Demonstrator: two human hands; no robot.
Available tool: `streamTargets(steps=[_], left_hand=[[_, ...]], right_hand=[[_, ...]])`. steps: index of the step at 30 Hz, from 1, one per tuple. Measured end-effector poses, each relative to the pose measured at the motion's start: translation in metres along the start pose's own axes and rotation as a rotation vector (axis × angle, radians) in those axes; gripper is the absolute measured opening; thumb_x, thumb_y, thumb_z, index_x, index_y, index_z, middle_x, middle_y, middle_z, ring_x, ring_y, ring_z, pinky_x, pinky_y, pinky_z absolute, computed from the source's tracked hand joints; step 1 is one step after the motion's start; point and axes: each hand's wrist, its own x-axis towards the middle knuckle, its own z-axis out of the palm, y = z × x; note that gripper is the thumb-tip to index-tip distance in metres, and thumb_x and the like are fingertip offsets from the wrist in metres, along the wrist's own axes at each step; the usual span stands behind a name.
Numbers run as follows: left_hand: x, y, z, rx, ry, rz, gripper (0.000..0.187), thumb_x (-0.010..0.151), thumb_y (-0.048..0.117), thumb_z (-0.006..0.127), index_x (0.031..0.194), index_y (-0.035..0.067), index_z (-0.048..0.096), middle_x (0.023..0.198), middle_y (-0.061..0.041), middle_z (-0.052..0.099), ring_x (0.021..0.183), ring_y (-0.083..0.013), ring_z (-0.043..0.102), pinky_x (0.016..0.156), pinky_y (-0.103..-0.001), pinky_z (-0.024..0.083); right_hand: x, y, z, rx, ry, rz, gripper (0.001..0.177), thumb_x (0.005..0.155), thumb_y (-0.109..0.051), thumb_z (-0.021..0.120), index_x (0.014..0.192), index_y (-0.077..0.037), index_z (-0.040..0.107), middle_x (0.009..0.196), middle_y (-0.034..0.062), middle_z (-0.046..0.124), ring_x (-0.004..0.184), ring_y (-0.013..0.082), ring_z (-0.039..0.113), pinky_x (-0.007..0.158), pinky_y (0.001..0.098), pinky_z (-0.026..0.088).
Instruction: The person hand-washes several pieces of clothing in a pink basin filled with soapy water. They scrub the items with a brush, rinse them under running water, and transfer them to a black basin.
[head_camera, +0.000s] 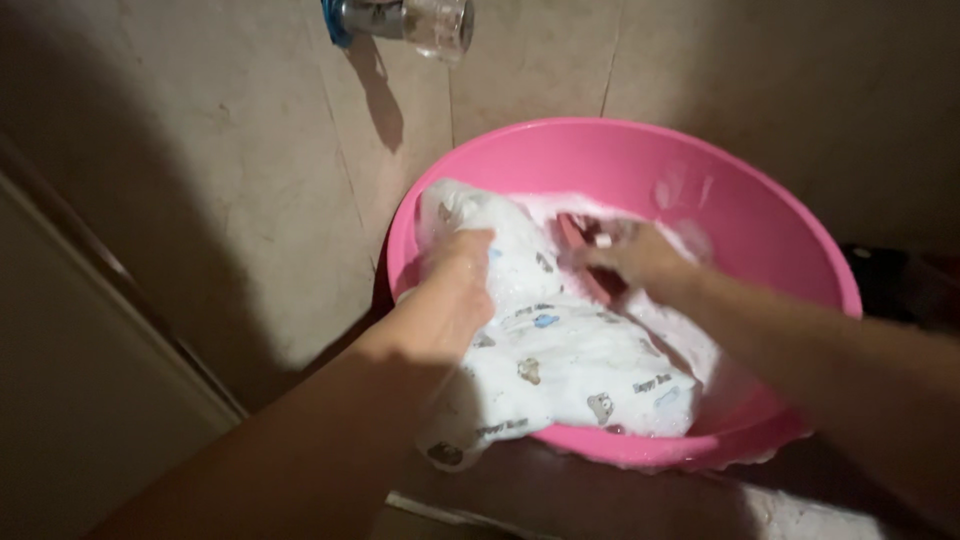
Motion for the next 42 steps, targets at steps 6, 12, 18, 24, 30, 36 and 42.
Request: streamTargets(steps=[6, 12, 18, 24, 30, 36, 42], left_hand=[[0.004, 0.000, 0.010, -0.091, -0.013, 0.049, 0.039, 0.089, 0.016, 0.051, 0.125, 0.003, 0.058, 0.103, -0.016, 0.070, 0.094, -0.0329, 0.070, 0.083, -0.048, 0.060], [0.000, -0.002, -0.002, -0.055, -0.068, -0.020, 0.039, 0.088, 0.013, 0.065, 0.124, 0.002, 0.061, 0.105, -0.015, 0.069, 0.097, -0.0311, 0.068, 0.084, -0.045, 0.058], [0.012, -0.004, 0.008, 0.187, 0.193, 0.039, 0.046, 0.089, 0.023, 0.071, 0.128, 0.001, 0.064, 0.115, -0.011, 0.070, 0.105, -0.0246, 0.064, 0.087, -0.037, 0.053], [-0.011, 0.010, 0.022, 0.220, -0.059, 0.019, 0.047, 0.089, 0.024, 0.067, 0.131, 0.003, 0.061, 0.118, -0.013, 0.070, 0.106, -0.0272, 0.066, 0.089, -0.041, 0.054], [-0.088, 0.045, 0.057, 1.446, 0.010, 0.194, 0.049, 0.091, 0.036, 0.068, 0.127, 0.004, 0.062, 0.124, -0.018, 0.066, 0.112, -0.0373, 0.068, 0.090, -0.048, 0.057], [-0.172, 0.076, 0.024, 1.934, 0.125, 0.225, 0.052, 0.091, 0.045, 0.065, 0.125, 0.005, 0.065, 0.128, -0.027, 0.062, 0.117, -0.0452, 0.062, 0.100, -0.051, 0.050], [-0.170, 0.054, 0.002, 1.719, 0.196, 0.418, 0.069, 0.087, 0.043, 0.070, 0.136, 0.000, 0.048, 0.126, -0.030, 0.057, 0.112, -0.0464, 0.061, 0.095, -0.051, 0.052]], right_hand=[[0.007, -0.043, 0.005, 0.207, -0.198, -0.544, 0.074, 0.067, -0.023, 0.086, 0.134, -0.004, 0.063, 0.110, 0.0142, 0.073, 0.083, 0.0241, 0.073, 0.062, 0.0375, 0.063], [0.021, 0.007, 0.003, -0.119, -0.022, -0.352, 0.073, 0.071, -0.035, 0.093, 0.132, -0.003, 0.067, 0.103, 0.0136, 0.076, 0.083, 0.0204, 0.073, 0.070, 0.0316, 0.058], [0.043, 0.036, -0.038, -0.599, 0.125, -0.030, 0.054, 0.092, -0.043, 0.071, 0.139, -0.018, 0.060, 0.095, 0.0160, 0.078, 0.078, 0.0246, 0.076, 0.064, 0.0378, 0.057], [0.106, 0.158, -0.056, -0.482, 0.161, -0.274, 0.040, 0.078, -0.022, 0.081, 0.116, -0.014, 0.072, 0.098, 0.0026, 0.074, 0.086, 0.0159, 0.068, 0.071, 0.0339, 0.055], [0.071, 0.128, -0.059, 0.305, -0.183, 0.177, 0.052, 0.085, -0.034, 0.074, 0.129, -0.009, 0.067, 0.096, 0.0104, 0.065, 0.068, 0.0190, 0.053, 0.056, 0.0340, 0.047], [-0.065, -0.010, -0.039, 0.323, -0.189, -0.197, 0.074, 0.071, -0.044, 0.080, 0.133, -0.010, 0.057, 0.099, 0.0108, 0.069, 0.083, 0.0217, 0.072, 0.069, 0.0372, 0.063], [-0.136, -0.023, 0.022, -0.282, -0.027, -0.239, 0.074, 0.066, -0.052, 0.087, 0.118, -0.003, 0.071, 0.093, 0.0200, 0.079, 0.074, 0.0264, 0.077, 0.070, 0.0393, 0.065]])
